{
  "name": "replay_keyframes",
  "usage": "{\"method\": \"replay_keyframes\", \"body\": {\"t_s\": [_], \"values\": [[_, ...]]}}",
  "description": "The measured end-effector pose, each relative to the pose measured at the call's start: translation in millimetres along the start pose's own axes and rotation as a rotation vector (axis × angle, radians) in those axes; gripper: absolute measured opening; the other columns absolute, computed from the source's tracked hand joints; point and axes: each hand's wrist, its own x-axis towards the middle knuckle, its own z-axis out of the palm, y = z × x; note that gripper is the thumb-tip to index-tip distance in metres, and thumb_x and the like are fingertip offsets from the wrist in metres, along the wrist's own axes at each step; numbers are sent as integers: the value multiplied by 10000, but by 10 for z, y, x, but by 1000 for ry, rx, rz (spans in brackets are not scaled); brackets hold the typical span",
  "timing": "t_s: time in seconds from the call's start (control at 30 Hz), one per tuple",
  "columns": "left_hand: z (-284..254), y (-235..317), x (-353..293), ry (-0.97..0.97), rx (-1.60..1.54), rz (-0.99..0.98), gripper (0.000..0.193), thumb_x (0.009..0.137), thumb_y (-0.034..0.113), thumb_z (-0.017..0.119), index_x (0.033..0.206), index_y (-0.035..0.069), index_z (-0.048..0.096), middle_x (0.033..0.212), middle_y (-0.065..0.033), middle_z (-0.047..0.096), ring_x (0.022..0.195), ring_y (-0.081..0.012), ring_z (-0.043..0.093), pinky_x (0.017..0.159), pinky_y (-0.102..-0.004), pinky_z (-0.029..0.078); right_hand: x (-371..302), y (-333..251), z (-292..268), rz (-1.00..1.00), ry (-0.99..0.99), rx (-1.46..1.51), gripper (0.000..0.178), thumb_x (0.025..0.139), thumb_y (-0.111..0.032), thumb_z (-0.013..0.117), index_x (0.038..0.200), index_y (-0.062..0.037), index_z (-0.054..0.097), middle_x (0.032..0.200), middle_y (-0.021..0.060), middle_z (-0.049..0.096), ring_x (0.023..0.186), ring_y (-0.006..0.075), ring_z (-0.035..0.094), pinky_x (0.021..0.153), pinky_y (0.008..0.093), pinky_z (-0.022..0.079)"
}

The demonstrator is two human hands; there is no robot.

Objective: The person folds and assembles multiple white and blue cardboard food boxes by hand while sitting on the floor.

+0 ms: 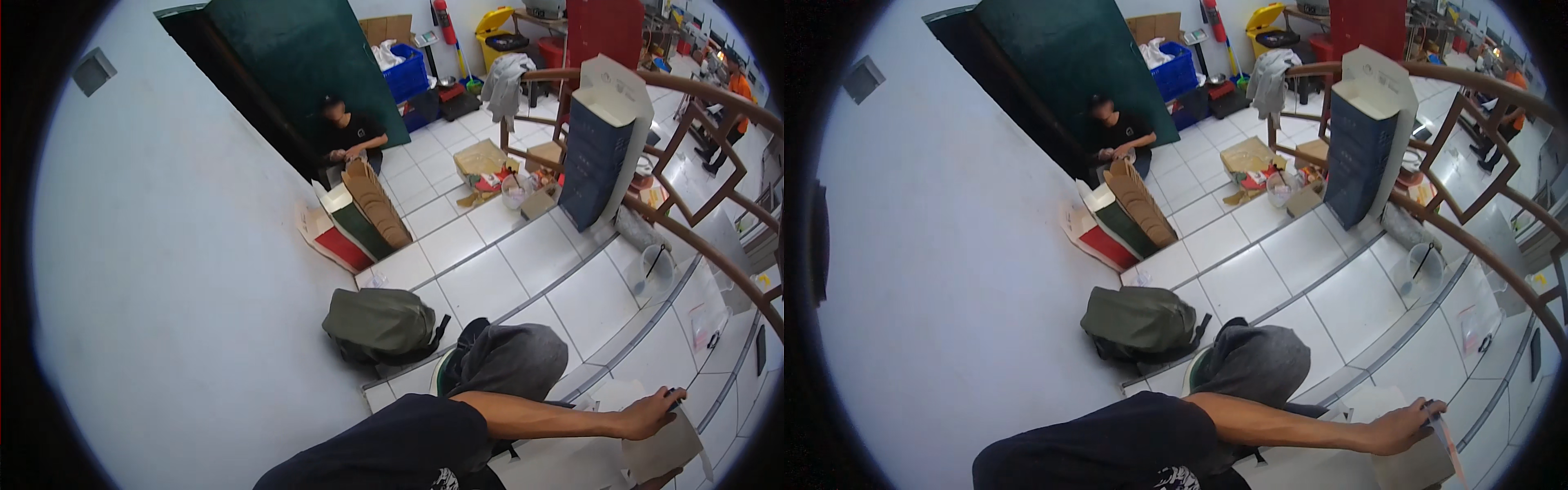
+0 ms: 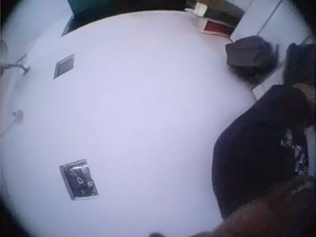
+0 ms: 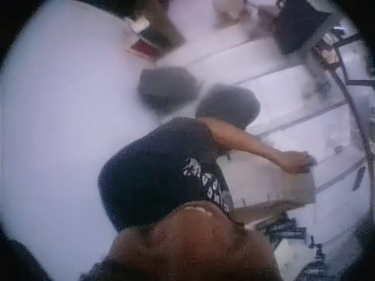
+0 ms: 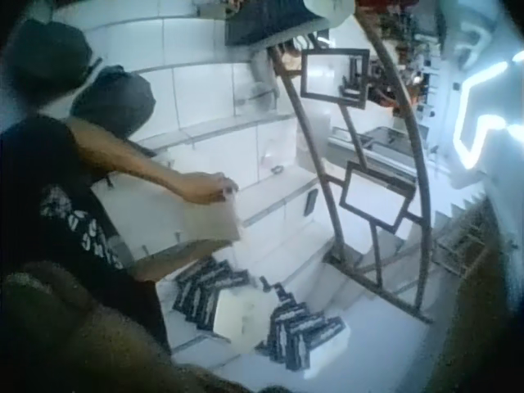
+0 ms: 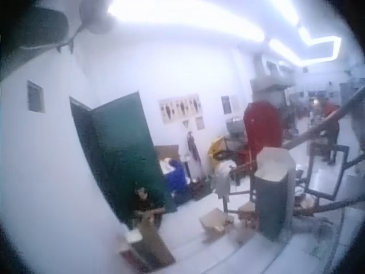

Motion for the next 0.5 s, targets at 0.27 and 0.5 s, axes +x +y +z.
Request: {"method": "replay_keyframes", "body": {"t_s": [0.27, 0.5], "values": [[-113, 72, 54, 92, 28, 86, 307, 892, 107, 468, 1172, 89, 345, 1033, -206, 426, 868, -400, 546, 715, -457, 444, 32, -159, -12, -9, 6, -50, 218, 907, -143, 468, 1067, 4, 488, 974, 190, 572, 893, 314, 571, 812, 432, 460], [-231, -410, 582, 449, 61, 84, 291, 883, 130, 467, 1147, 70, 361, 996, -226, 515, 929, -427, 527, 777, -474, 422, -104, -1118, 363, -310, -473, 286, 180, 888, -136, 508, 1008, -2, 511, 882, 184, 590, 793, 305, 592, 744, 434, 490]]}}
